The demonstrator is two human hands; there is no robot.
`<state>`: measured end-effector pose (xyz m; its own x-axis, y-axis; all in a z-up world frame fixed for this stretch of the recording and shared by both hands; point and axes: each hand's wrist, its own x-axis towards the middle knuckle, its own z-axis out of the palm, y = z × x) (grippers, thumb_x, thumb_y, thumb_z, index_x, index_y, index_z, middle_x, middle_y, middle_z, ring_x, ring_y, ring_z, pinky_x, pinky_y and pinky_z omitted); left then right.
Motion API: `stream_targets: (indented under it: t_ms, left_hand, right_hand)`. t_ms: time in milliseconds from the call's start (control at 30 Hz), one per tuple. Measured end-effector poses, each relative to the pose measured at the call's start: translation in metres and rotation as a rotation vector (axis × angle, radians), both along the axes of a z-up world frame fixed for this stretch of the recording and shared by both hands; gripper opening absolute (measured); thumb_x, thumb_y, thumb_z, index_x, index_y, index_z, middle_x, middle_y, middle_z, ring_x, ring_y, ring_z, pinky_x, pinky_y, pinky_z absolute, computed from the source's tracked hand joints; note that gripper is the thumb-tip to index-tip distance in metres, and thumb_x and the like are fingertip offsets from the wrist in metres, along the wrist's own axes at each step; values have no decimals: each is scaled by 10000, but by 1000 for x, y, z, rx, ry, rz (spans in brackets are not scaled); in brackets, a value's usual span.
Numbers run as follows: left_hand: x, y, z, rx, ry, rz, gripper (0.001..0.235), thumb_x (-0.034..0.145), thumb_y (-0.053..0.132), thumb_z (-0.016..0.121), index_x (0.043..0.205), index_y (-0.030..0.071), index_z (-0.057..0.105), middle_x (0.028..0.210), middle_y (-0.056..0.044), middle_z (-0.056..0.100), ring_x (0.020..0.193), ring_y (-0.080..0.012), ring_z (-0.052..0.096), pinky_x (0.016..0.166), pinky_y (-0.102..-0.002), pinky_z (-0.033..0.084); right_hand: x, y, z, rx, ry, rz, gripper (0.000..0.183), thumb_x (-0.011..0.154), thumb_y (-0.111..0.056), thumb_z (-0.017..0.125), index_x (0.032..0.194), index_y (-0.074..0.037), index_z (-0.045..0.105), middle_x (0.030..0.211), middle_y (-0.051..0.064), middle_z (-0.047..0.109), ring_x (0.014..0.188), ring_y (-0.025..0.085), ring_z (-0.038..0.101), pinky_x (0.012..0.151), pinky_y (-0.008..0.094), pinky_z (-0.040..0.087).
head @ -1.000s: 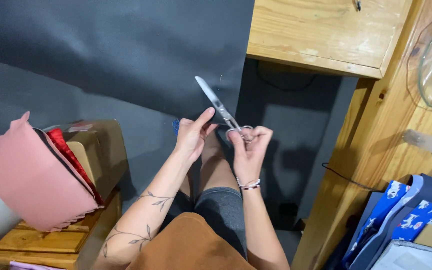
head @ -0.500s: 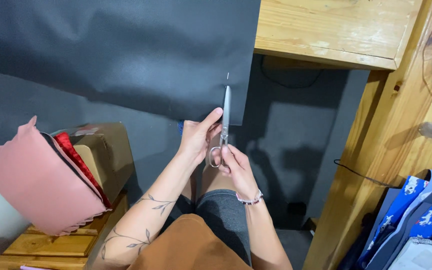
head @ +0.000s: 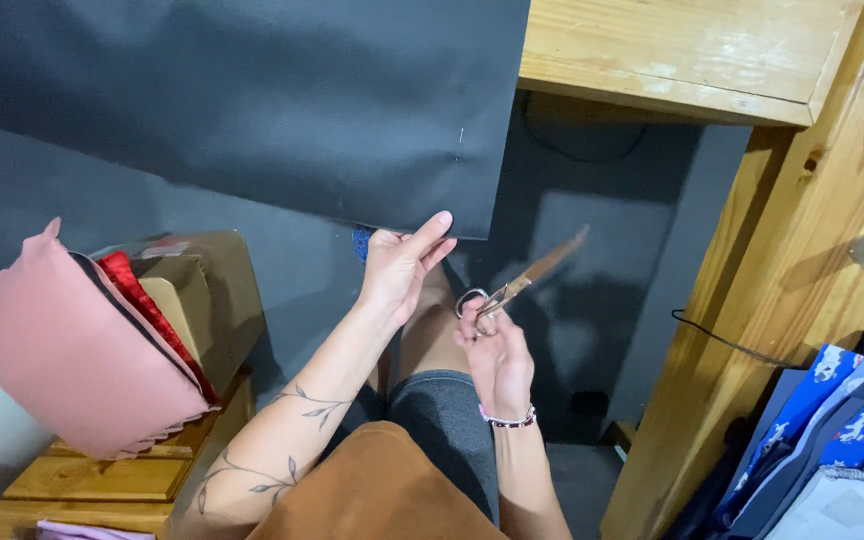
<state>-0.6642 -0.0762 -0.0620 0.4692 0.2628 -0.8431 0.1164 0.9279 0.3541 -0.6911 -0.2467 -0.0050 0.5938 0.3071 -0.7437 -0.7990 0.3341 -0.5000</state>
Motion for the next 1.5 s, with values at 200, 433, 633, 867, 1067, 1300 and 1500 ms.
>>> stream_targets:
  t_ms: [200,433,633,867,1067,1300,1500]
  left_hand:
    - [-11,-6,-26,83,19,-53,241,797,76,903,984,39,754,841,-89,782,707,-129,762,765,-242,660]
    - [1,1,22,126,45,-33,258,782,74,912,978,19,754,815,-100,779,680,-113,748,729,-207,642]
    - [-1,-3,27,189,78,-36,267,779,76,915,988,13,761,857,-127,790,764,-176,784,778,-266,651]
    - [-7,-10,6,211,74,-15,267,785,59,908,994,8,751,856,-130,790,790,-189,790,781,-258,654]
    - [-5,-9,21,219,77,-2,321,763,81,926,1031,39,756,894,-120,797,817,-186,789,802,-272,650]
    - [-9,-17,-2,202,78,6,336,746,108,945,1027,66,765,869,-83,799,785,-143,778,835,-289,647]
    - [-5,-13,24,141,93,4,355,743,121,949,1041,47,770,868,-75,795,790,-137,771,858,-318,641]
  right_hand:
    - [-16,7,-6,27,-9,17,427,1015,-142,521,1396,49,535,1182,157,663,1010,230,667,1104,520,488]
    - [-27,9,-24,-149,-242,279,279,1005,-120,621,1178,98,597,939,208,669,807,255,728,873,534,648]
    - [-34,-15,-57,-267,-456,508,437,781,-418,869,823,-15,703,738,146,726,835,286,762,788,402,619]
    - [-7,7,-29,-330,-523,666,693,590,-740,840,828,-99,729,717,58,725,674,132,665,624,268,588]
    - [-9,6,-31,-383,-595,699,934,517,-975,634,906,-126,680,754,27,713,705,139,638,643,272,522]
    - [-4,7,-30,-388,-613,710,811,567,-914,698,833,-148,680,684,18,717,643,127,629,598,247,502]
    - [6,11,-29,-450,-676,705,639,632,-777,787,742,-155,694,561,18,653,541,108,555,539,238,474]
